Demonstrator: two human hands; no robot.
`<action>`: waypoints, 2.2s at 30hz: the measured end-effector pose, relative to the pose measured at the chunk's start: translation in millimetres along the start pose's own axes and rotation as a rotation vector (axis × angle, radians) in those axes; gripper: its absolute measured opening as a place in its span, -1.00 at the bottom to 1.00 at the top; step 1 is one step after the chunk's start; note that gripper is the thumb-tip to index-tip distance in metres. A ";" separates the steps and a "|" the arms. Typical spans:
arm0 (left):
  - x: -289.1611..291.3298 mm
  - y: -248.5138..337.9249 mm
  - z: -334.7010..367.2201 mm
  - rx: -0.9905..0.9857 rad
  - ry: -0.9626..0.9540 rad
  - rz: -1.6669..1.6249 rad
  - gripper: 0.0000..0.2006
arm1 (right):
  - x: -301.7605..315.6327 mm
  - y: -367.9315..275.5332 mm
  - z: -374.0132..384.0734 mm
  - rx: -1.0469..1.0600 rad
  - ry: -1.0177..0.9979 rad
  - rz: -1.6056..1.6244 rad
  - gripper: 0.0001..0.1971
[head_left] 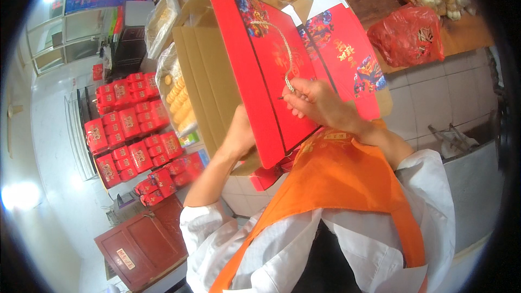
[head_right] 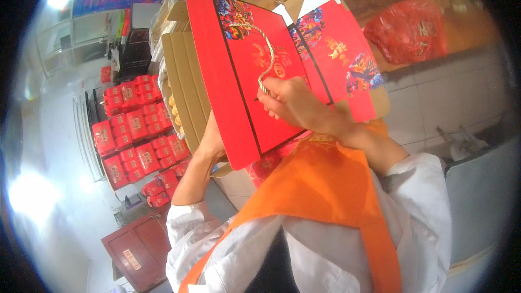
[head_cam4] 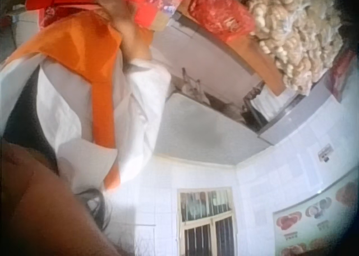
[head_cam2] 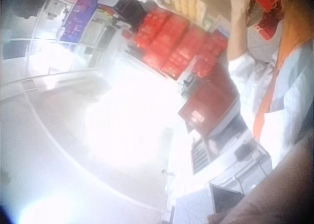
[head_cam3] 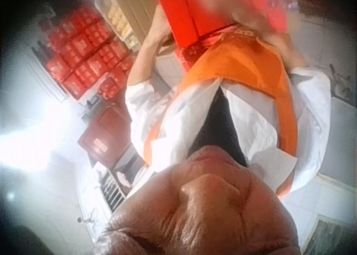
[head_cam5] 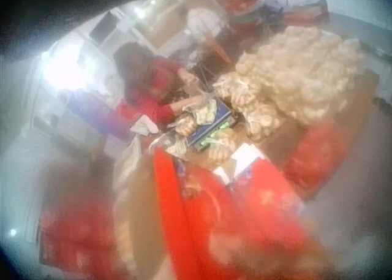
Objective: The person repeatedly places individually wrapped pastries into red gift boxes, closes the boxes, and ties them with a decorative string. The person works at a counter with stacks of red boxes and trays of pastries visible.
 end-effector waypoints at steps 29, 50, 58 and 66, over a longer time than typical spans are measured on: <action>40.0 89.7 -16.6 -0.572 0.361 0.657 -0.60 | 33.2 -87.8 12.2 0.117 -0.041 0.176 -0.75; 99.7 103.7 20.0 -0.353 -0.160 0.652 -0.48 | 174.9 -100.8 -75.7 0.533 0.840 0.254 -0.78; 105.2 69.3 -13.3 -0.494 -0.304 1.062 -0.69 | 152.0 -87.1 -40.2 0.391 0.597 0.377 -0.80; 130.5 26.5 -30.9 -0.087 -0.527 1.015 -0.62 | 113.7 -87.0 -5.6 0.336 0.291 0.545 -0.79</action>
Point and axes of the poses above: each hand's wrist, its own z-axis towards the middle knuckle, its own x-axis out of the back of the hand, y = z × x, the point moved 4 cm from there along z, towards the middle knuckle, and after that the axes turned 10 degrees about -y, right-handed, at the moved point
